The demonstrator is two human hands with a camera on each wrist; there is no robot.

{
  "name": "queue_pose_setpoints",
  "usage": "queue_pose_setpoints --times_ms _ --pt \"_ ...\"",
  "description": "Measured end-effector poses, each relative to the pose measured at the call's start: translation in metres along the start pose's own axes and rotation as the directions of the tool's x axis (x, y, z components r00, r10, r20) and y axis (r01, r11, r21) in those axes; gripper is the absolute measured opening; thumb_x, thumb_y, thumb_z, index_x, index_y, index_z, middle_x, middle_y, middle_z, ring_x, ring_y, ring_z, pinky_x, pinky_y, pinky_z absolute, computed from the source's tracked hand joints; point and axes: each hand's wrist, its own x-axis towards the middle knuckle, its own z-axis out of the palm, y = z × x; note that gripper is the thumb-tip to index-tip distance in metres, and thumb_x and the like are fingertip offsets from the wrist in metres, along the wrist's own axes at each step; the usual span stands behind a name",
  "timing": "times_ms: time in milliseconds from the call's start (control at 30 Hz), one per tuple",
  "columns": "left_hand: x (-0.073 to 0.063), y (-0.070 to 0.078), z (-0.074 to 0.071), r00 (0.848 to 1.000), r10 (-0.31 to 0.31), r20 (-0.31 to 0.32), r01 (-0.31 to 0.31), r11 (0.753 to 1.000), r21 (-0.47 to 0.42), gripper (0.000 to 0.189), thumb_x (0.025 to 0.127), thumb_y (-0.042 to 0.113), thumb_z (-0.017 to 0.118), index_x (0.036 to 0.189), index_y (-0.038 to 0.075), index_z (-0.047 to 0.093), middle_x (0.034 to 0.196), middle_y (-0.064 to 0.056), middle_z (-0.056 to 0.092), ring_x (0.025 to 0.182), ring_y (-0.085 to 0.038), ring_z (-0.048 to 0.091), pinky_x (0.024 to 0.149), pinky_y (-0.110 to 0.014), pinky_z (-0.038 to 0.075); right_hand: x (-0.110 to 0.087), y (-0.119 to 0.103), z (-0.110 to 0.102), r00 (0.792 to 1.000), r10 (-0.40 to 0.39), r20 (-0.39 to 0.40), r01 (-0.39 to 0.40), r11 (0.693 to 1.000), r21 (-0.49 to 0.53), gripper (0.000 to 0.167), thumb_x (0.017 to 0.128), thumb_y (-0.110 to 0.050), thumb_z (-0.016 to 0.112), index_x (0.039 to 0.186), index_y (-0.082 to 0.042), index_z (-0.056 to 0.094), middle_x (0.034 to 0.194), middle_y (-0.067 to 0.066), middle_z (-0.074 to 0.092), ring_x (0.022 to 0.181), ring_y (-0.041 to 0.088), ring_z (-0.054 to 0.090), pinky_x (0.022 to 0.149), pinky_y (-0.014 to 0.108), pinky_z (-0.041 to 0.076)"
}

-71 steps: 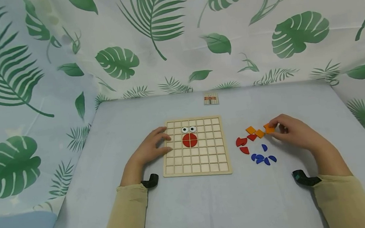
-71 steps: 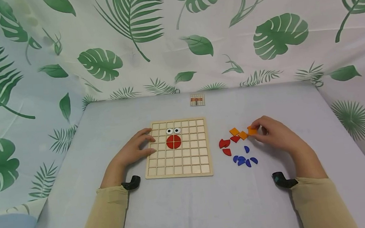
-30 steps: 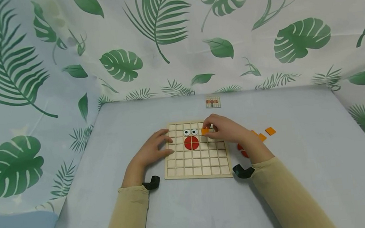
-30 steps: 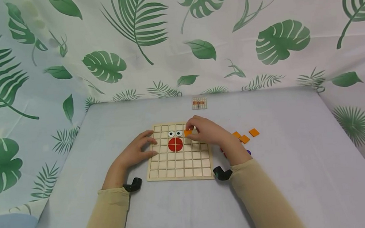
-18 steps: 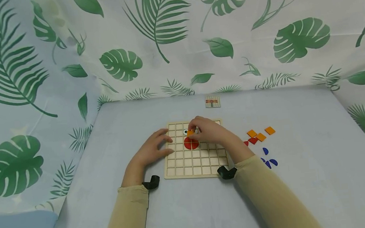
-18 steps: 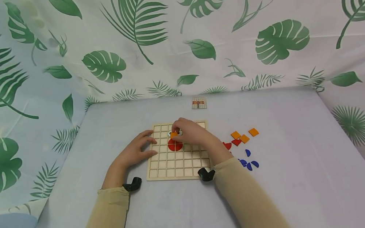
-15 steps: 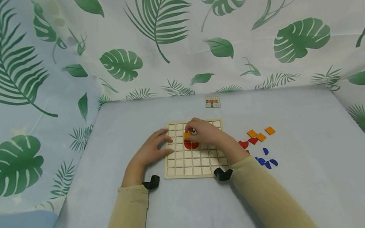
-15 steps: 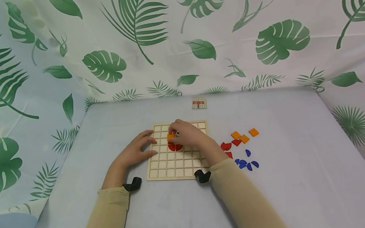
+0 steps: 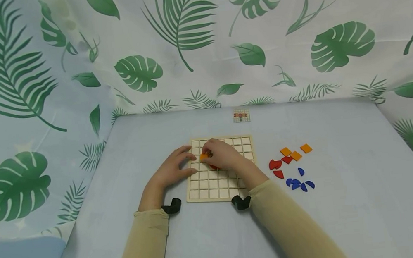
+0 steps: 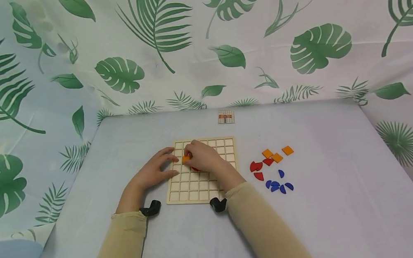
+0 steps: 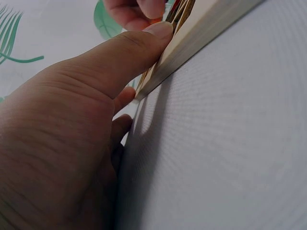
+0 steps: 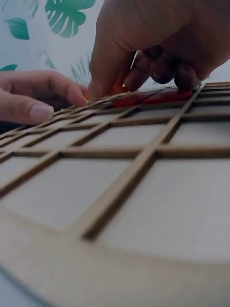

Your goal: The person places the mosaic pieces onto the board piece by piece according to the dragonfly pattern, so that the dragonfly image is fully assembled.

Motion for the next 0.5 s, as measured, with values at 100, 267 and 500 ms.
queue_pose_setpoints --times_ms 100,267,500 --pt "0.0002 0.0001 0.0004 1.0 0.0 -0.001 0.0 1.0 0.008 0.038 0.089 0.04 0.073 0.12 0.023 0.062 0.16 -0.002 0.032 0.15 -0.029 0.026 0.12 -0.052 0.029 0.0008 0.0018 0.0036 1.0 0.0 -0.007 0.0 1.0 -0.013 0.027 0.093 -0.035 0.069 0.113 -0.017 0.066 0.113 0.002 0.06 0.098 0.018 0.061 0.089 0.038 0.054" --pt "0.0003 0.0 0.0006 1.0 -0.006 -0.001 0.006 1.0 0.011 0.038 0.089 0.039 0.073 0.12 0.023 0.062 0.16 -0.001 0.032 0.15 -0.028 0.026 0.121 -0.051 0.028 0.0025 0.0039 0.0082 0.999 0.011 -0.036 -0.012 0.999 -0.032 0.027 0.092 -0.036 0.07 0.113 -0.018 0.066 0.11 0.0 0.06 0.096 0.016 0.061 0.085 0.037 0.055" --pt "0.0001 -0.0008 0.0012 1.0 0.004 -0.009 -0.004 1.0 0.013 0.038 0.088 0.04 0.074 0.12 0.024 0.061 0.16 -0.001 0.033 0.15 -0.029 0.027 0.12 -0.052 0.03 0.0033 0.0041 0.0109 0.998 0.027 -0.05 -0.029 0.998 -0.053 0.027 0.092 -0.036 0.07 0.113 -0.02 0.065 0.11 -0.001 0.059 0.094 0.016 0.06 0.081 0.037 0.055"
